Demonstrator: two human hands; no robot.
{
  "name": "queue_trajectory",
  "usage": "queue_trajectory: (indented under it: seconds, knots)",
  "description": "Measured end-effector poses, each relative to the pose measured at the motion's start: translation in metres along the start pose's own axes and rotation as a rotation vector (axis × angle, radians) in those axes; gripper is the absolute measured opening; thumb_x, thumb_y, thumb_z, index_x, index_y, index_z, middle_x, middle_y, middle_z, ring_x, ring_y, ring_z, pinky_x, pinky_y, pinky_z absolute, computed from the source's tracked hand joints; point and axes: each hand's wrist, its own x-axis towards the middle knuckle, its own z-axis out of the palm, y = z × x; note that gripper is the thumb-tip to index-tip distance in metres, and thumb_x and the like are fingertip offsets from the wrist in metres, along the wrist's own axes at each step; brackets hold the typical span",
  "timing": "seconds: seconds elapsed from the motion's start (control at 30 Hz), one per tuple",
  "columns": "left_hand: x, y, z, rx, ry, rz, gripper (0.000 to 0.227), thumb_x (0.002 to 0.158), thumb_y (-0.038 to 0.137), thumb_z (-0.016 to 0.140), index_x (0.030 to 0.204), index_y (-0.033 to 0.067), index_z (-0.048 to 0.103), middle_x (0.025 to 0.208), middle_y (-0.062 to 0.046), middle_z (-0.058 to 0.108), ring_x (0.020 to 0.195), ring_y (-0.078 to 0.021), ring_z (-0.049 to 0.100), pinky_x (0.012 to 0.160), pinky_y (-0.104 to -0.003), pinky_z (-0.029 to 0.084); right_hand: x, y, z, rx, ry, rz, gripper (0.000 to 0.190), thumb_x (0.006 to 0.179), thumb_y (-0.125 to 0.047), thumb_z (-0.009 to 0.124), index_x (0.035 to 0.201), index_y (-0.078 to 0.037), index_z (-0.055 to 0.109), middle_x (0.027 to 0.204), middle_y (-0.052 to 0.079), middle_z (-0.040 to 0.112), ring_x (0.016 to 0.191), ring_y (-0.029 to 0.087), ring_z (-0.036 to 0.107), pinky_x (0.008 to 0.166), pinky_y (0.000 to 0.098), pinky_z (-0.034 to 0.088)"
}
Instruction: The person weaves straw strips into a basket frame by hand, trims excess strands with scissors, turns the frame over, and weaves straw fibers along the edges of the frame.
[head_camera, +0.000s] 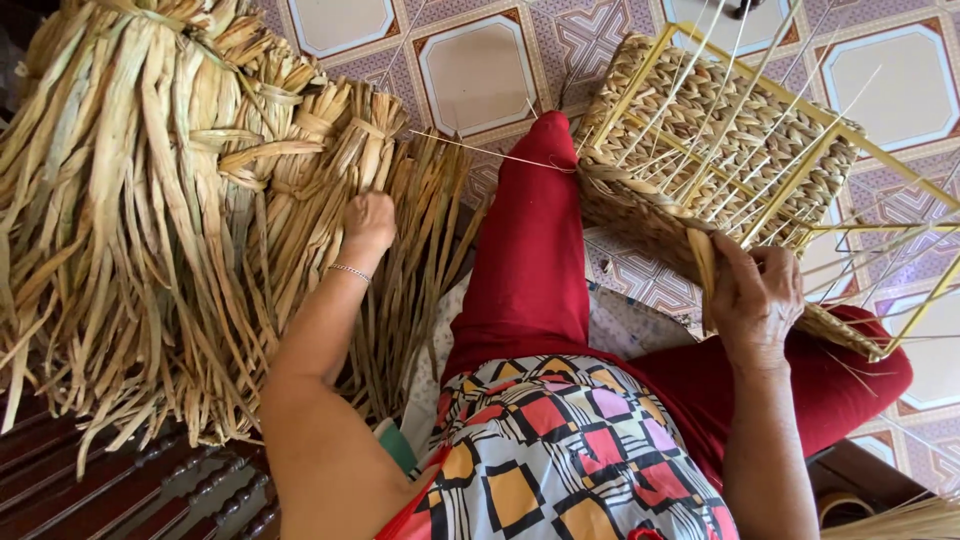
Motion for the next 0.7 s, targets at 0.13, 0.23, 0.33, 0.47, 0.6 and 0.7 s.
queue_trajectory:
  seconds: [0.13, 0.23, 0.33, 0.47, 0.6, 0.7]
  knots:
    - [0.004, -0.006, 0.007, 0.035, 0.114, 0.040, 0.021, 0.101, 0.018, 0.061, 0.098, 0.0001, 0.070, 0.087, -0.017, 0.070, 0.068, -0.0211, 0.060, 0.057, -0.034, 0.047, 0.001, -0.003, -0.005, 0.036, 0.004, 0.012, 0.028, 0.102, -0.005, 0.076, 0.125, -0.020, 0.077, 0.095, 0.006, 0.056, 0.088, 0.023, 0.059, 0.079, 0.0381, 0.051]
    - [-0.029, 0.003, -0.025, -0.271, 0.125, 0.098, 0.020, 0.096, 0.024, 0.064, 0.099, 0.0042, 0.067, 0.088, -0.015, 0.071, 0.067, -0.0199, 0.059, 0.055, -0.033, 0.045, 0.008, -0.014, -0.018, 0.098, -0.006, 0.032, 0.027, 0.101, -0.006, 0.076, 0.125, -0.018, 0.077, 0.095, 0.006, 0.058, 0.089, 0.024, 0.060, 0.079, 0.0383, 0.052]
    - [-0.083, 0.023, -0.063, -0.646, 0.009, 0.237, 0.016, 0.100, 0.021, 0.059, 0.097, 0.0056, 0.064, 0.093, -0.010, 0.075, 0.065, -0.0231, 0.058, 0.050, -0.035, 0.046, 0.011, -0.028, -0.030, 0.103, 0.025, 0.034, 0.023, 0.101, -0.006, 0.077, 0.123, -0.013, 0.076, 0.100, 0.008, 0.061, 0.092, 0.025, 0.061, 0.083, 0.0386, 0.053]
    - [-0.105, 0.063, -0.039, -1.169, -0.121, 0.777, 0.007, 0.100, 0.014, 0.060, 0.098, 0.0072, 0.060, 0.090, -0.007, 0.076, 0.081, -0.0148, 0.078, 0.070, -0.029, 0.069, 0.013, -0.065, -0.040, 0.099, 0.099, 0.048, 0.021, 0.097, -0.003, 0.078, 0.116, -0.007, 0.074, 0.106, 0.009, 0.066, 0.097, 0.028, 0.063, 0.087, 0.0409, 0.052]
    - [-0.174, 0.139, -0.081, -1.120, -0.287, 0.982, 0.009, 0.100, 0.010, 0.063, 0.106, 0.0038, 0.062, 0.092, -0.007, 0.077, 0.084, -0.0119, 0.076, 0.075, -0.029, 0.062, 0.001, -0.093, -0.028, 0.756, -0.153, 0.260, 0.027, 0.096, -0.003, 0.068, 0.123, -0.005, 0.066, 0.118, 0.010, 0.070, 0.110, 0.025, 0.067, 0.096, 0.0365, 0.053]
    - [-0.199, 0.190, -0.092, -0.971, -0.225, 1.116, 0.011, 0.096, 0.008, 0.069, 0.104, 0.0010, 0.064, 0.089, -0.009, 0.078, 0.083, -0.0130, 0.076, 0.074, -0.029, 0.061, -0.005, -0.097, -0.021, 1.218, -0.234, 0.502, 0.035, 0.101, -0.011, 0.061, 0.135, -0.002, 0.057, 0.124, 0.013, 0.069, 0.115, 0.024, 0.065, 0.101, 0.0366, 0.053]
